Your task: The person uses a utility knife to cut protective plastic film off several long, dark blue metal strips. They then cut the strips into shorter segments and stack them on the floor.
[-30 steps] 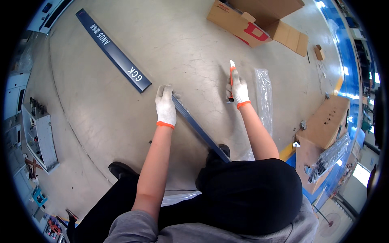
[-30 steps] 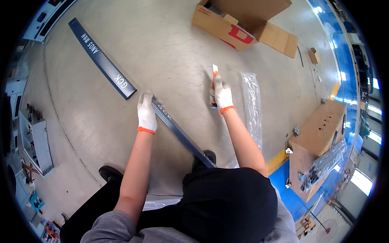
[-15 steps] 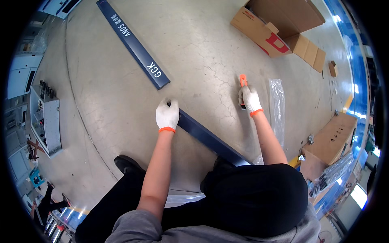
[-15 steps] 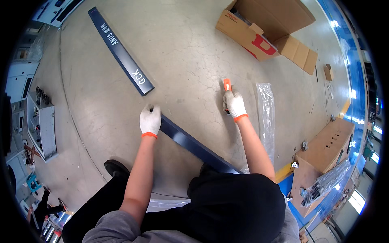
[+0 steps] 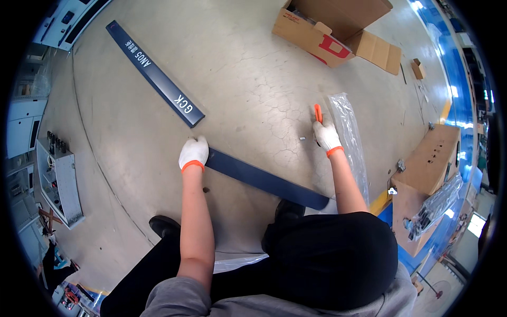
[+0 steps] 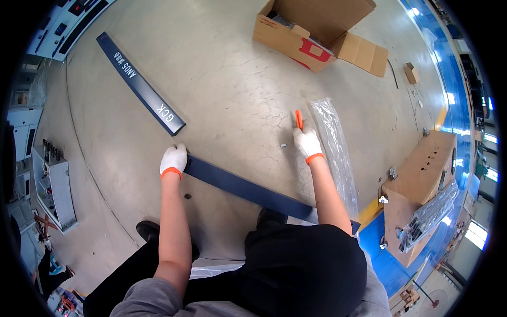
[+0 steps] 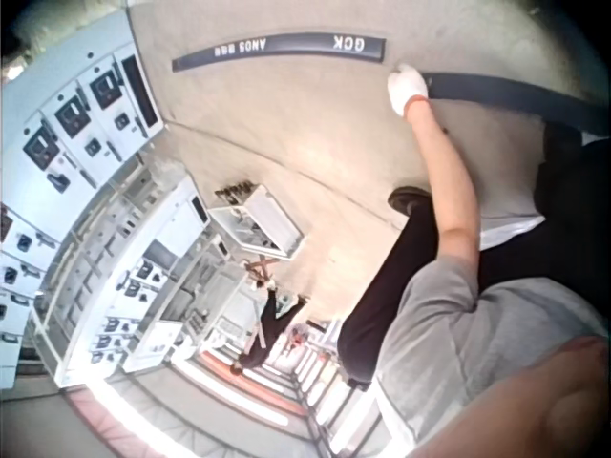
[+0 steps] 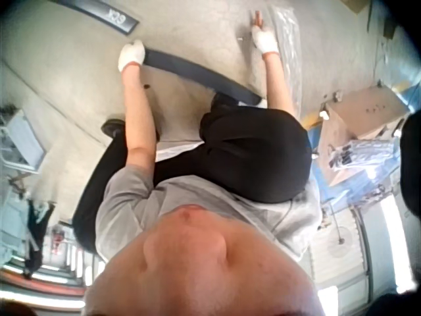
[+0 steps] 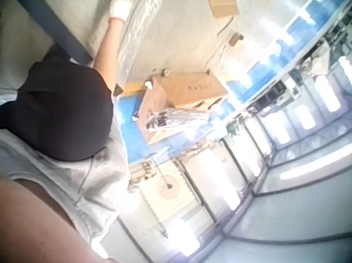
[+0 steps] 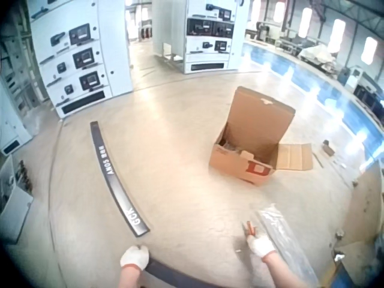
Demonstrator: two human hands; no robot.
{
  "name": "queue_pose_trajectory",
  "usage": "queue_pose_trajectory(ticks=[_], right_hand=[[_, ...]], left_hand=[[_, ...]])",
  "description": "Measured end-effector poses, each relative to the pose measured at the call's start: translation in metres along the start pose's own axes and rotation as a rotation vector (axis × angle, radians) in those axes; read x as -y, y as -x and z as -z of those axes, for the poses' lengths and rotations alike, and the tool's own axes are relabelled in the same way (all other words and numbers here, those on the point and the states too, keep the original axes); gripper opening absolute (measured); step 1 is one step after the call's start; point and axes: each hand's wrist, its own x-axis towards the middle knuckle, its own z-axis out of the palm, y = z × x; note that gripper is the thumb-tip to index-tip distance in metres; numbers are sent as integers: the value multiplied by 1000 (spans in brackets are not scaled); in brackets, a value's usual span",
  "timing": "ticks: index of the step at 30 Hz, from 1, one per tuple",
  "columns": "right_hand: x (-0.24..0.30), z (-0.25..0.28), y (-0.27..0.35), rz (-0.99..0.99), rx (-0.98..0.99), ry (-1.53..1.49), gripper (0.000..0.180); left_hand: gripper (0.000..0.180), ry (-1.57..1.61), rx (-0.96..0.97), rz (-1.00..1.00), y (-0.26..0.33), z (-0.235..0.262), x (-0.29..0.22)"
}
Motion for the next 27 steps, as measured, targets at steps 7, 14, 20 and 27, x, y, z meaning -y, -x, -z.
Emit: queue_pose_trajectory(ticks=[7, 14, 20, 27], right_hand=[[-66, -6, -8, 25, -78, -98, 47], [-37, -6, 2, 162, -71, 108, 30], [1, -4, 20, -54, 43, -372, 48], [4, 0, 23, -56, 85, -511, 62]], left_hand=[[56, -89, -362, -328, 45, 51, -34], [23, 1207, 376, -610, 253, 172, -91], [27, 1644, 658, -809, 301, 176, -82], [32, 1590, 553, -1037, 289, 183, -79]])
